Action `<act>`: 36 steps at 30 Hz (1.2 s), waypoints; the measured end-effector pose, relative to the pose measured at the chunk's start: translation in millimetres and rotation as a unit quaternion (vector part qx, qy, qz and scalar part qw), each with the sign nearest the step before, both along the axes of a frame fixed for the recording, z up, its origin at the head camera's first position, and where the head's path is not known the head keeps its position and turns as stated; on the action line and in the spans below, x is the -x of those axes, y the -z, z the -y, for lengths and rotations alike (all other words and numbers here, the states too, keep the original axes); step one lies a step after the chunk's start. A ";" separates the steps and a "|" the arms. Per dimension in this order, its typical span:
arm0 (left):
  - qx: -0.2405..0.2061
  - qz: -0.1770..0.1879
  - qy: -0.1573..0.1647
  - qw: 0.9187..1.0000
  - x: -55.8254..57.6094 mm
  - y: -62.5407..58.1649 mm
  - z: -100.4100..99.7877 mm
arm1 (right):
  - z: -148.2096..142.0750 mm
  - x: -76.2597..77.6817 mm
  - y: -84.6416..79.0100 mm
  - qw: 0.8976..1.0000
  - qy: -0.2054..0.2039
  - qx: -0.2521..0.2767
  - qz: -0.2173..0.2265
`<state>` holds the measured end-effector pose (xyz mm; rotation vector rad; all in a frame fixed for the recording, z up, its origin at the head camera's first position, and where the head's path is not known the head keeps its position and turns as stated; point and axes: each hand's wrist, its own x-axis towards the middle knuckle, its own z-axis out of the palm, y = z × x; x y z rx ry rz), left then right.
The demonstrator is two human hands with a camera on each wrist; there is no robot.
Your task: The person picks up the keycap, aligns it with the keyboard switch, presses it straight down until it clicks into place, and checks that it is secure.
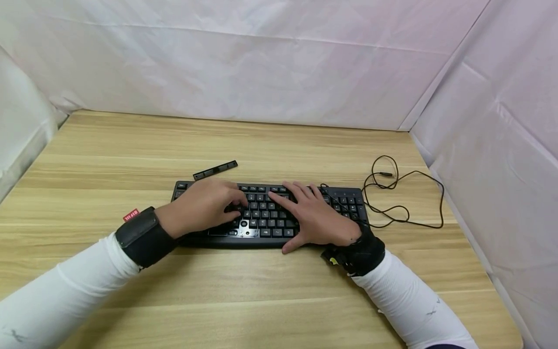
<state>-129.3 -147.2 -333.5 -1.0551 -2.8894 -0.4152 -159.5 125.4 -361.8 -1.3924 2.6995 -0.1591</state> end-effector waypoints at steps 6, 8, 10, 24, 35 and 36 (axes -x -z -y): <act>0.009 0.009 0.004 1.000 -6.7 0.3 -7.4 | -0.3 0.1 0.6 1.000 0.000 0.003 -0.003; 0.013 0.011 0.005 1.000 -8.6 0.7 -8.9 | -0.4 0.0 0.8 1.000 -0.001 0.004 -0.003; 0.016 0.009 0.008 1.000 -10.6 0.9 -10.1 | -0.5 0.0 0.9 1.000 -0.002 0.006 -0.004; 0.016 -0.012 0.029 0.999 -15.2 8.6 -12.1 | -0.8 -0.2 0.7 1.000 -0.002 0.008 -0.003; 0.022 -0.011 0.016 1.000 -17.6 8.4 -14.2 | -1.0 0.0 1.1 1.000 0.000 0.012 -0.001; 0.023 -0.015 0.018 0.999 -17.9 8.3 -14.5 | -1.0 0.1 1.3 1.000 -0.001 0.011 -0.002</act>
